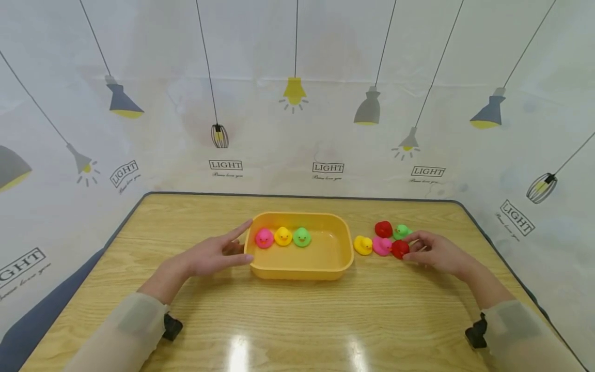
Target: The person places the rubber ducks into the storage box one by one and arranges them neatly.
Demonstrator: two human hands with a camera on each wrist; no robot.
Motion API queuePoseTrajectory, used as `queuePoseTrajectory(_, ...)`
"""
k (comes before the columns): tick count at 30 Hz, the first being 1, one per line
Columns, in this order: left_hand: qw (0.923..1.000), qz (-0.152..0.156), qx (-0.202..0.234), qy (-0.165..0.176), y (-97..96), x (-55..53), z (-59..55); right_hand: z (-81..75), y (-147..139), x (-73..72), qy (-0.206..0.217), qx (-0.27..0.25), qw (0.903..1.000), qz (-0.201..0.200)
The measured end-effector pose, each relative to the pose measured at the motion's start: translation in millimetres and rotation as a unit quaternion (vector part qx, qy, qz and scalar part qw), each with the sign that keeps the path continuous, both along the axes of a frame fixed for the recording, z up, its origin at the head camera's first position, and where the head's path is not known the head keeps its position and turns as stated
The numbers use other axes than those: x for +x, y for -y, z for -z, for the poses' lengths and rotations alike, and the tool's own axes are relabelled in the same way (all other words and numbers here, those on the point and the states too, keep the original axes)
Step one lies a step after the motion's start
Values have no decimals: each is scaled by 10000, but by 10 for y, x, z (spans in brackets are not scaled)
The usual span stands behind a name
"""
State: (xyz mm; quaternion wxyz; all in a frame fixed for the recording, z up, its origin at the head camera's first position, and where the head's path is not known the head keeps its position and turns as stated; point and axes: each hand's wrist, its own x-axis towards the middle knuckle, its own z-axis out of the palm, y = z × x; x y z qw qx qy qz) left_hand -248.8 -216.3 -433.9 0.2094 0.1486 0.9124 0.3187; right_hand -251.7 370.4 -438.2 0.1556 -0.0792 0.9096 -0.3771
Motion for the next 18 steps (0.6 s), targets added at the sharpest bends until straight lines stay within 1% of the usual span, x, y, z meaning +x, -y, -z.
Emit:
queuePoseTrajectory(6,10000,0,-17,-10,7,-13,21,42,30,-24,-136,144,9998,72)
queuePoseTrajectory(11,10000,-9,-9,-23,0,-17,23,18,43,-7,-215,209,9991,287)
queuePoseTrajectory(13,10000,-11,-14,-35,-3,-16,22,-15,48,10,-334,167,9985,391)
queuePoseTrajectory(18,10000,-13,-28,-54,-6,-8,22,-102,73,46,-777,91,9959,465)
